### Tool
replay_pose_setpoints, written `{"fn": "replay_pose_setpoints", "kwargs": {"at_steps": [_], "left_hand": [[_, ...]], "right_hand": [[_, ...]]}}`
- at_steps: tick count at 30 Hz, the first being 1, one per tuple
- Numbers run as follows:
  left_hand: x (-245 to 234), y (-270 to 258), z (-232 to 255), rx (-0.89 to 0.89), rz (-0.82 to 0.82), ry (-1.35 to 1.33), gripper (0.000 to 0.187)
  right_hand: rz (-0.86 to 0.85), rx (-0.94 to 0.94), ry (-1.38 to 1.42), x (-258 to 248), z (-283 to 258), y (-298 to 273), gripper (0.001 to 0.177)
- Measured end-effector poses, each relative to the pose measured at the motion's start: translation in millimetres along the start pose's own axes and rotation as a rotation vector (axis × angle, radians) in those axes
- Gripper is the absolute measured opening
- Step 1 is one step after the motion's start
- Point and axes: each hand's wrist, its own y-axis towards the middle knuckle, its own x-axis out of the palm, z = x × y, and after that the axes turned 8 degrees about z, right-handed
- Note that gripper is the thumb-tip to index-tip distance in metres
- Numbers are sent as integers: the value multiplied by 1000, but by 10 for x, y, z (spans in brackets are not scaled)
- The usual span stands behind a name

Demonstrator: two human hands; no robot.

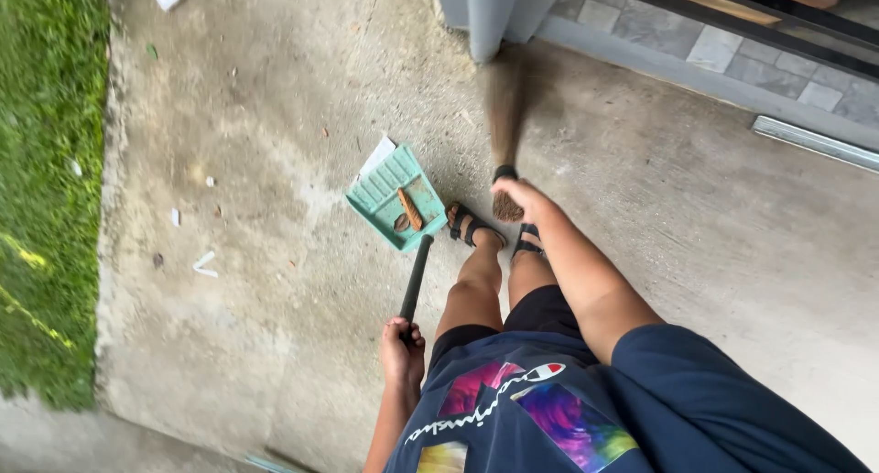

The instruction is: The recorder is sweeping debris and litter from an outdoor concrete floor into a dustpan.

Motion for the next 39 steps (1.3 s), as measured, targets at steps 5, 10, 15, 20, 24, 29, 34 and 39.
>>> {"fn": "replay_pose_setpoints", "kwargs": {"at_steps": [5, 10, 15, 20, 24, 29, 34, 39], "left_hand": [[-115, 101, 115, -37, 24, -18, 6], [-244, 181, 218, -50, 46, -47, 5], [-432, 411, 215, -52, 57, -70, 4], [-490, 470, 220, -62, 86, -145, 4], [-368, 367, 321, -59, 123, -172, 8], [-283, 316, 211, -41, 137, -273, 11], [-11, 183, -38, -39, 180, -407, 11], [527, -106, -405, 29, 288, -674, 12]], "right_hand": [[-135, -56, 227, -135, 711, -724, 38], [-27, 56, 451, -422, 1160, -1146, 33], [-252, 81, 679, 233, 861, -674, 44], [-205, 204, 486, 1474, 101, -219, 47], [-400, 72, 357, 1313, -221, -159, 43], [-317, 39, 287, 1201, -434, -393, 40], [-315, 93, 196, 1236, -1104, -287, 36], [-174, 81, -261, 1206, -1392, -524, 46]]}}
